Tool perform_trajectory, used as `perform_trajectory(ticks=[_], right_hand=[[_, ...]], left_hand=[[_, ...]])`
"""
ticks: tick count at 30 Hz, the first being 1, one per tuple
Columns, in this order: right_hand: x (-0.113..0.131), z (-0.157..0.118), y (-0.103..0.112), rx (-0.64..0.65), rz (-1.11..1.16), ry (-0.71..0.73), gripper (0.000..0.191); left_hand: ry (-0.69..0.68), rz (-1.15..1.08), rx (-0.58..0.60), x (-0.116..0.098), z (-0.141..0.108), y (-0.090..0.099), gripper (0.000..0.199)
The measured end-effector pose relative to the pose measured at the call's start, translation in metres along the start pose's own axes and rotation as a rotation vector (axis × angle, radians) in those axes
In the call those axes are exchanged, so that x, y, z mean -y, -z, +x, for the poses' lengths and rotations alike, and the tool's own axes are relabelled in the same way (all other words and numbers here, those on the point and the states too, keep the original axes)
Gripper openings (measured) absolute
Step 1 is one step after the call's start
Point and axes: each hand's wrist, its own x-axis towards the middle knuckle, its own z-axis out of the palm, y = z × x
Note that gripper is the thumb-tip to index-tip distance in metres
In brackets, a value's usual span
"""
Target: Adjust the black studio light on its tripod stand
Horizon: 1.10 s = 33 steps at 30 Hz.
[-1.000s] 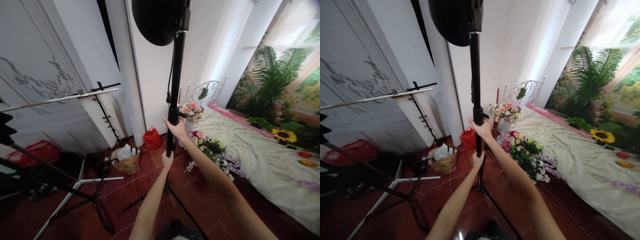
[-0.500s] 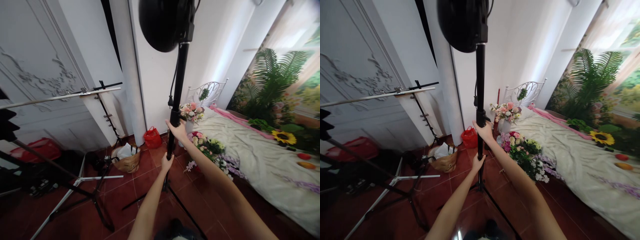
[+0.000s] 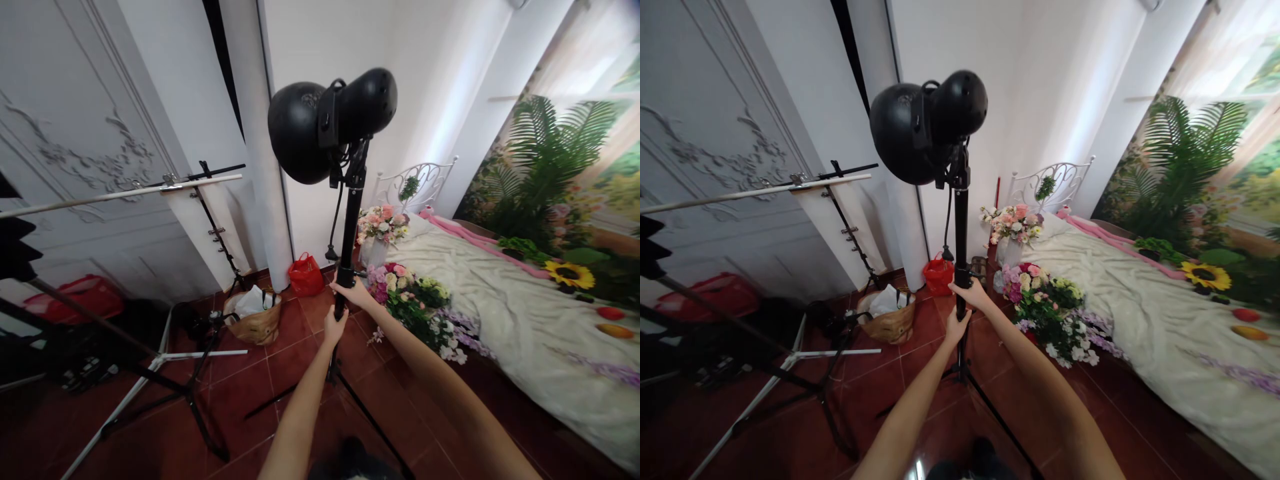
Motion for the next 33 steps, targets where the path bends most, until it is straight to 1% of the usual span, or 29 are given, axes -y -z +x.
perform_trajectory(ticks=[4, 6, 7, 9, 12, 16, 18, 21, 25, 28, 30, 33], right_hand=[[-0.024, -0.016, -0.022, -0.248, -0.042, -0.096, 0.028], [-0.038, -0.024, -0.032, -0.323, -0.057, -0.12, 0.028], [-0.045, -0.027, -0.034, -0.337, -0.062, -0.128, 0.029], [-0.057, -0.032, -0.036, -0.317, -0.074, -0.141, 0.029], [-0.071, -0.036, -0.03, -0.215, -0.098, -0.13, 0.028], [-0.083, -0.038, -0.021, -0.049, -0.118, -0.06, 0.024], [-0.088, -0.039, -0.02, -0.006, -0.121, -0.057, 0.026], [-0.098, -0.043, -0.024, -0.029, -0.109, -0.063, 0.03], [-0.108, -0.046, -0.034, -0.152, -0.122, -0.068, 0.036], [-0.113, -0.05, -0.036, -0.202, -0.194, -0.088, 0.035], [-0.115, -0.056, -0.033, -0.181, -0.298, -0.074, 0.032], [-0.118, -0.07, -0.022, -0.103, -0.433, 0.019, 0.032]], left_hand=[[0.015, -0.031, 0.016, 0.007, 0.002, -0.002, 0.028], [0.011, -0.051, 0.028, 0.012, 0.003, -0.002, 0.032], [0.003, -0.063, 0.032, 0.014, 0.004, -0.003, 0.034], [-0.016, -0.084, 0.04, 0.019, 0.005, -0.004, 0.038], [-0.029, -0.086, 0.032, 0.027, 0.007, -0.006, 0.04], [0.019, -0.054, 0.012, 0.034, 0.008, -0.008, 0.037], [0.048, -0.062, 0.014, 0.033, 0.007, -0.008, 0.034], [0.059, -0.105, 0.015, 0.027, 0.005, -0.007, 0.033], [0.054, -0.16, 0.001, 0.018, 0.002, -0.007, 0.033], [0.076, -0.176, -0.026, 0.016, 0.0, -0.01, 0.033], [0.079, -0.176, -0.035, 0.017, 0.001, -0.011, 0.032], [0.032, -0.176, -0.012, 0.021, 0.002, -0.012, 0.031]])
